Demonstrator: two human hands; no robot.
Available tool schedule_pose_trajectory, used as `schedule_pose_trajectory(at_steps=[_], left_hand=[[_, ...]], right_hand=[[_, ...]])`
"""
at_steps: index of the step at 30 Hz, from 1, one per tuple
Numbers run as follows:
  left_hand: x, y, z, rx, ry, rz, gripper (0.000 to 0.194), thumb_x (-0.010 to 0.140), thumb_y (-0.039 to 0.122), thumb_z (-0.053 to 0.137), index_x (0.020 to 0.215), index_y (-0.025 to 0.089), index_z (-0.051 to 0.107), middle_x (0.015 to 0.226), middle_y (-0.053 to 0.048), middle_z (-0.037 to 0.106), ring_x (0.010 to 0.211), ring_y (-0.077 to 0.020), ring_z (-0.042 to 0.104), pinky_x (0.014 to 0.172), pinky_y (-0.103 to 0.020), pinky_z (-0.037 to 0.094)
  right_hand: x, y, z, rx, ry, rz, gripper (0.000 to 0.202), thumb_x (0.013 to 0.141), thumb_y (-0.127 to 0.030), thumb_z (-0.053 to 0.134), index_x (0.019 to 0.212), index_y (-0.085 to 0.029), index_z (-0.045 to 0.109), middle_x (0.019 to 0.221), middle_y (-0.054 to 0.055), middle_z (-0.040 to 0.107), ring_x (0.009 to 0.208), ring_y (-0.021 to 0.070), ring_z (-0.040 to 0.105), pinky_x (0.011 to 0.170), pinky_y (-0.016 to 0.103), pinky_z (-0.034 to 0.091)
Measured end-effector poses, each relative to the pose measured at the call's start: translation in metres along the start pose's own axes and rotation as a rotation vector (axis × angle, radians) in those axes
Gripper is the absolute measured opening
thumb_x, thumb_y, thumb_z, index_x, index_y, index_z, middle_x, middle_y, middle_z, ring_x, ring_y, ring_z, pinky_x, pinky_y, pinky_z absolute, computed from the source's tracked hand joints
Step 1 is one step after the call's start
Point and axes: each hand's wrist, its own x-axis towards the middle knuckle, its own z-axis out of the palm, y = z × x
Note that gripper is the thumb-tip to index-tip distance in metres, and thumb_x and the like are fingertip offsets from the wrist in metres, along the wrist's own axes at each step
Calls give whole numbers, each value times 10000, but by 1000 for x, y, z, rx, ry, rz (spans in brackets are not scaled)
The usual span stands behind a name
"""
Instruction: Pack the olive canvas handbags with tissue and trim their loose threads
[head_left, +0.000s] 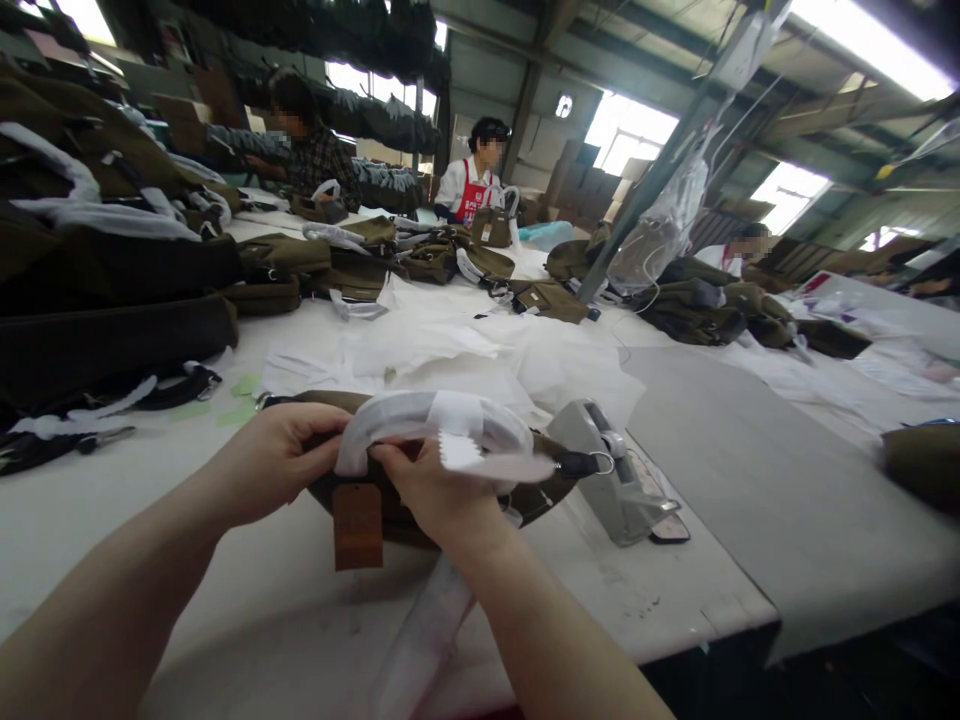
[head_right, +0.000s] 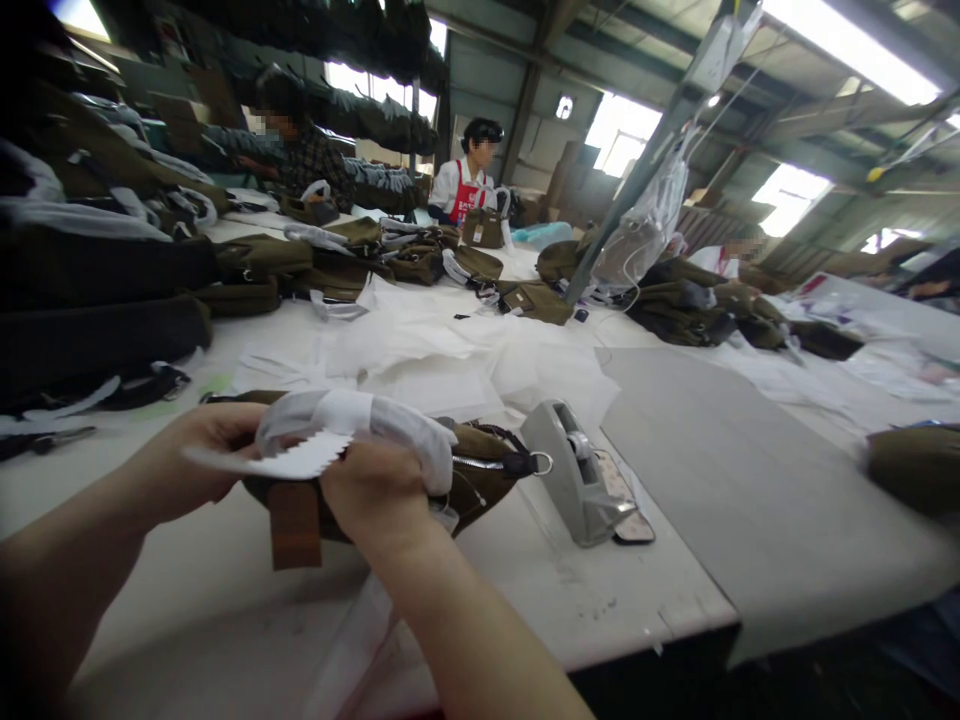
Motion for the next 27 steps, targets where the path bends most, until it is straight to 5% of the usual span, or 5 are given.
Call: schedule_pose_trajectory(at_steps=[4,9,16,22,27], left_hand=[[1,-1,0,5,-5,27,256,829,335,539,842,156,722,555,27,606,365,-59,402,335,-157,295],[4,-2,0,33,23,116,265,858,340,535,876,191,754,773,-16,716,714,-150,646,579,-191,495],[3,-2,-1,34,-23,86,315,875,377,504,928,186,749,681,11,673,379,-58,408,352,-181,295],[5,-7,3,68,28,155,257,872,351,516,829,210,727,750,17,688,680,-130,603,604,-207,443],[7,-6,6,132,59,180,275,875,350,492,796,197,705,761,6,681,742,-153,605,678,-251,425]], right_hand=[[3,-4,-7,-42,-65,75,235,938,-312,575,1007,-238,788,739,30,750,723,230,697,694,324,539],[4,-1,-4,47,49,47,190,908,-297,602,930,-278,790,724,13,739,775,214,700,739,296,525],[7,-3,-7,88,34,30,196,891,-301,608,826,-269,791,653,10,706,742,204,681,694,276,498],[8,6,4,46,-20,-20,292,925,-347,552,780,-234,779,635,18,703,672,185,651,596,260,431],[7,9,8,102,-5,-20,272,930,-339,544,824,-222,765,680,15,721,662,175,645,586,249,432]])
